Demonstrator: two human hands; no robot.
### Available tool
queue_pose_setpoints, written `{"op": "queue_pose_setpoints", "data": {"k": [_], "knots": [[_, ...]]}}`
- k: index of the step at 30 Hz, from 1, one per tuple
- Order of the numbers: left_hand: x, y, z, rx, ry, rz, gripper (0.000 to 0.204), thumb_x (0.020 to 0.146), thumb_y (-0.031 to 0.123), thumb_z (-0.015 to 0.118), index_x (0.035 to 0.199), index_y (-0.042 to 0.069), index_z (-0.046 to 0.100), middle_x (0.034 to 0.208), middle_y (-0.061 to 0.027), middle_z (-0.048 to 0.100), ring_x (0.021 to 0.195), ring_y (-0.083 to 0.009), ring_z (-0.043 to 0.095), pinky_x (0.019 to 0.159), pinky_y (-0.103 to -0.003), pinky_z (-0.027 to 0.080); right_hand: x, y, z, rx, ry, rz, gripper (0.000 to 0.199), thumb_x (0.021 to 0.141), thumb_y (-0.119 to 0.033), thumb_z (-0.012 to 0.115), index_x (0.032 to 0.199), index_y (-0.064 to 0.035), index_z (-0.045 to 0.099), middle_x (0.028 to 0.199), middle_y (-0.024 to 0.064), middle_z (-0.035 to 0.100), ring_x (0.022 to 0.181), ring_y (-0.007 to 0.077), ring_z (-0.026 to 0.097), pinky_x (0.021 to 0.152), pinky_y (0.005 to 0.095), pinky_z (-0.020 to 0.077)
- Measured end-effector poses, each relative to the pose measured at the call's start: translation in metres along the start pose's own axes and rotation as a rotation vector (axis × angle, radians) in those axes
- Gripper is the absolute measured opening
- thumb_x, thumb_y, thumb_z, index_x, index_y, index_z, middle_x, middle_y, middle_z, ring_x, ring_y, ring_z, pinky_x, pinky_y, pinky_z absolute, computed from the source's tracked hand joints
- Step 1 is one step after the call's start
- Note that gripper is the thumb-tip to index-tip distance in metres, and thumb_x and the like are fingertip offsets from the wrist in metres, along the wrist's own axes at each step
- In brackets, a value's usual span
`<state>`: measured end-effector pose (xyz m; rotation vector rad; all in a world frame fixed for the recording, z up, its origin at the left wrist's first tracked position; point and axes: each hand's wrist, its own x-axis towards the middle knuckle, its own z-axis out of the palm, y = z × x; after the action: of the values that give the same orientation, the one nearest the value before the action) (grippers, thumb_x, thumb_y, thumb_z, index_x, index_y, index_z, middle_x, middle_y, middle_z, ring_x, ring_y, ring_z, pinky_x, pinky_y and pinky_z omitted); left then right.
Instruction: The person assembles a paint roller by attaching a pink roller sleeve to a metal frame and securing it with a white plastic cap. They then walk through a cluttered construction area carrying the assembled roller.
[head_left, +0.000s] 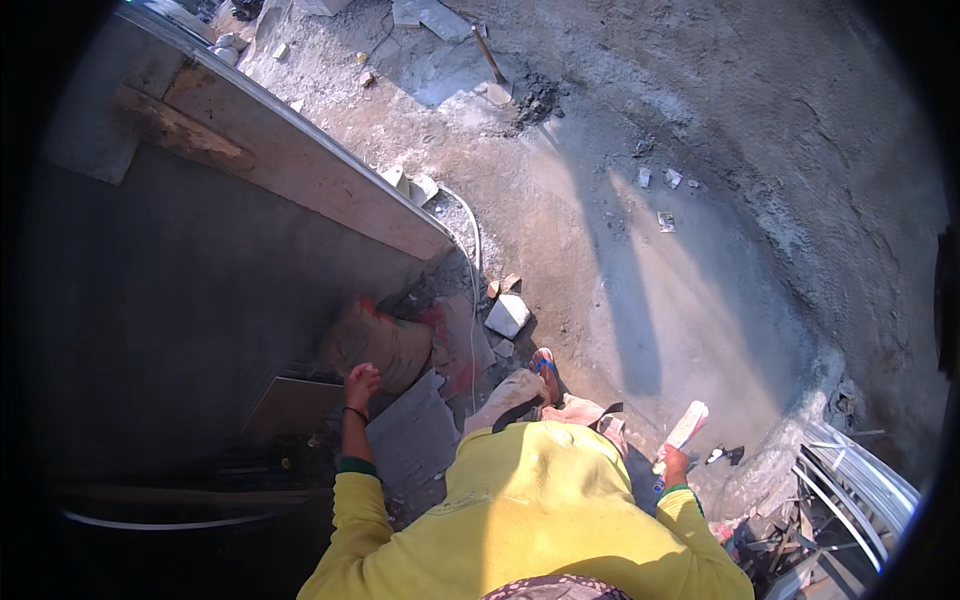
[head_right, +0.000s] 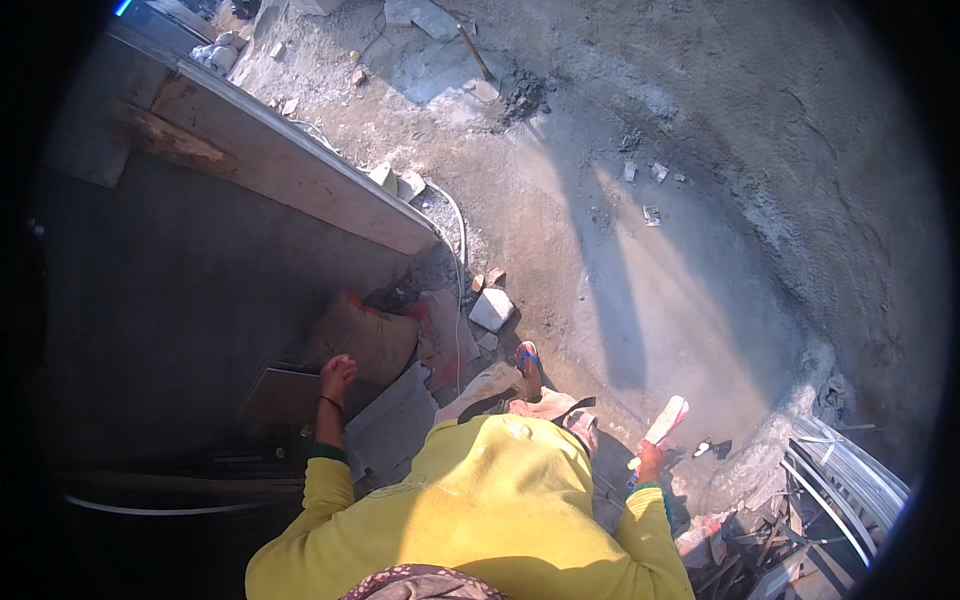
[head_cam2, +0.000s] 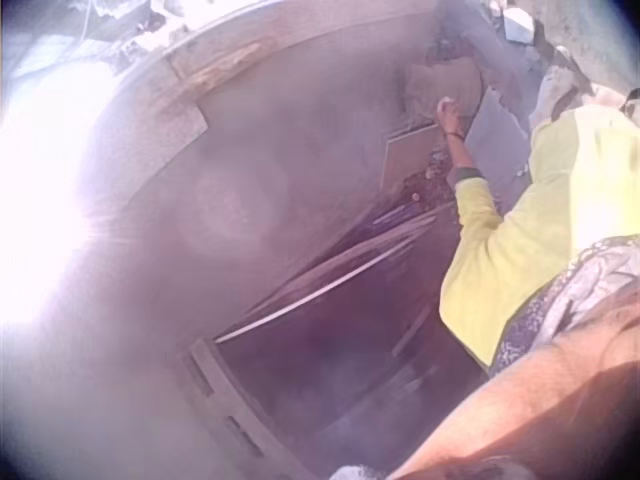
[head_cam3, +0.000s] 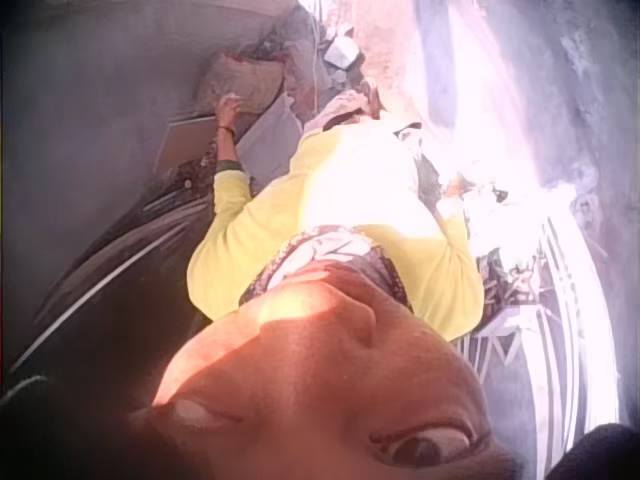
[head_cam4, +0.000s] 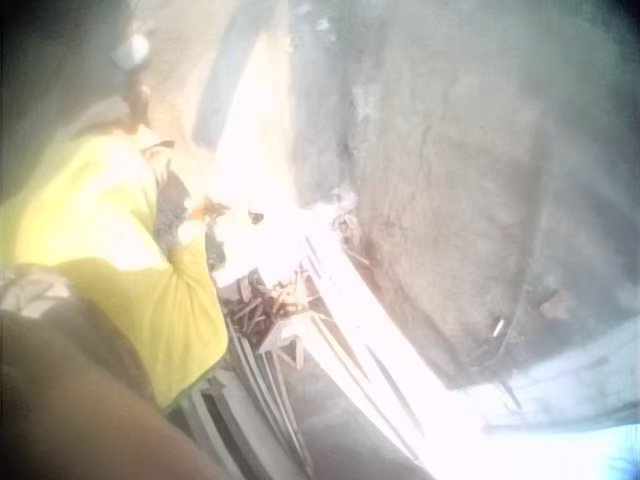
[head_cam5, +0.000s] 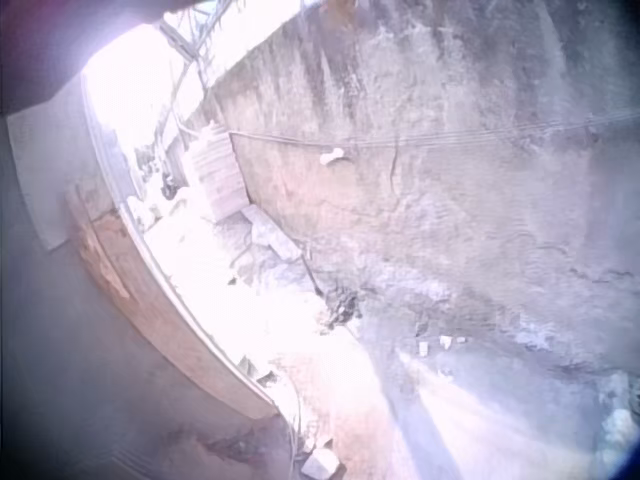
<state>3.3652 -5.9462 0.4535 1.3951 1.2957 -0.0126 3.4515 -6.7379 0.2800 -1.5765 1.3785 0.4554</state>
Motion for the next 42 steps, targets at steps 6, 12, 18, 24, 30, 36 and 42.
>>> {"op": "queue_pose_setpoints", "data": {"k": [6, 12, 18, 24, 30, 36, 42], "knots": [[0.072, 0.186, 0.118, 0.075, -0.198, 0.395, 0.031, 0.089, 0.022, 0.061, 0.115, 0.004, 0.061, 0.097, -0.0017, 0.066, 0.084, -0.009, 0.059, 0.071, -0.023, 0.046, -0.074, -0.003, 0.059, -0.125, 0.07, 0.217, 0.021, 0.082, -0.015, 0.066, 0.095, 0.0007, 0.062, 0.076, 0.0109, 0.063, 0.06, 0.0223, 0.06, 0.056, 0.0354, 0.0478], [0.094, 0.274, 0.301, 0.043, -0.768, 0.295, 0.039, 0.092, 0.026, 0.061, 0.123, 0.004, 0.057, 0.115, -0.0062, 0.063, 0.105, -0.0143, 0.058, 0.09, -0.029, 0.045, -0.055, -0.108, 0.213, -0.256, -0.093, 0.056, 0.024, 0.08, -0.023, 0.067, 0.091, -0.0017, 0.062, 0.073, 0.0086, 0.061, 0.061, 0.0203, 0.058, 0.057, 0.0357, 0.0453], [0.21, 0.339, 0.427, 0.575, -1.189, 0.645, 0.044, 0.093, 0.032, 0.057, 0.125, 0.003, 0.054, 0.113, -0.0148, 0.063, 0.104, -0.0257, 0.06, 0.092, -0.034, 0.046, 0.024, -0.291, 0.403, -0.343, -0.173, -0.302, 0.029, 0.079, -0.031, 0.069, 0.086, -0.0042, 0.063, 0.07, 0.0062, 0.06, 0.061, 0.0184, 0.055, 0.058, 0.036, 0.0428], [0.306, 0.222, 0.26, -0.017, -0.247, -0.059, 0.047, 0.089, 0.028, 0.06, 0.13, 0.004, 0.052, 0.114, -0.0122, 0.061, 0.1, -0.0187, 0.06, 0.087, -0.032, 0.049, -0.059, -0.566, 0.609, -0.491, -0.446, -0.553, 0.031, 0.079, -0.031, 0.068, 0.067, -0.007, 0.052, 0.064, 0.0029, 0.049, 0.057, 0.0168, 0.045, 0.053, 0.0348, 0.036], [0.199, 0.109, -0.023, 0.204, 1.434, -0.435, 0.069, 0.08, 0.027, 0.062, 0.139, 0.003, 0.035, 0.101, -0.0243, 0.065, 0.092, -0.0393, 0.064, 0.077, -0.048, 0.051, -0.056, -0.778, 0.782, -0.689, -0.572, -0.891, 0.038, 0.082, -0.031, 0.067, 0.064, 0.0031, 0.063, 0.062, 0.0071, 0.058, 0.06, 0.0184, 0.052, 0.059, 0.0377, 0.0424], [0.163, 0.096, 0.071, 0.24, 1.105, -0.776, 0.036, 0.08, 0.033, 0.064, 0.102, 0.004, 0.067, 0.099, -0.0148, 0.068, 0.091, -0.0321, 0.065, 0.075, -0.044, 0.051, -0.193, -0.829, 1.009, -0.633, -0.761, -0.937, 0.024, 0.084, -0.018, 0.068, 0.068, -0.0055, 0.056, 0.062, 0.0013, 0.051, 0.05, 0.0114, 0.043, 0.048, 0.0308, 0.0344], [0.456, 0.268, 0.311, -0.609, 0.209, -0.923, 0.038, 0.08, 0.035, 0.065, 0.103, 0.006, 0.067, 0.1, -0.0132, 0.068, 0.093, -0.0289, 0.065, 0.077, -0.04, 0.05, -0.314, -0.839, 1.203, -0.586, -0.746, -0.886, 0.025, 0.081, -0.018, 0.073, 0.069, -0.0087, 0.054, 0.064, -0.0008, 0.052, 0.055, 0.0086, 0.047, 0.05, 0.0262, 0.0351]]}}
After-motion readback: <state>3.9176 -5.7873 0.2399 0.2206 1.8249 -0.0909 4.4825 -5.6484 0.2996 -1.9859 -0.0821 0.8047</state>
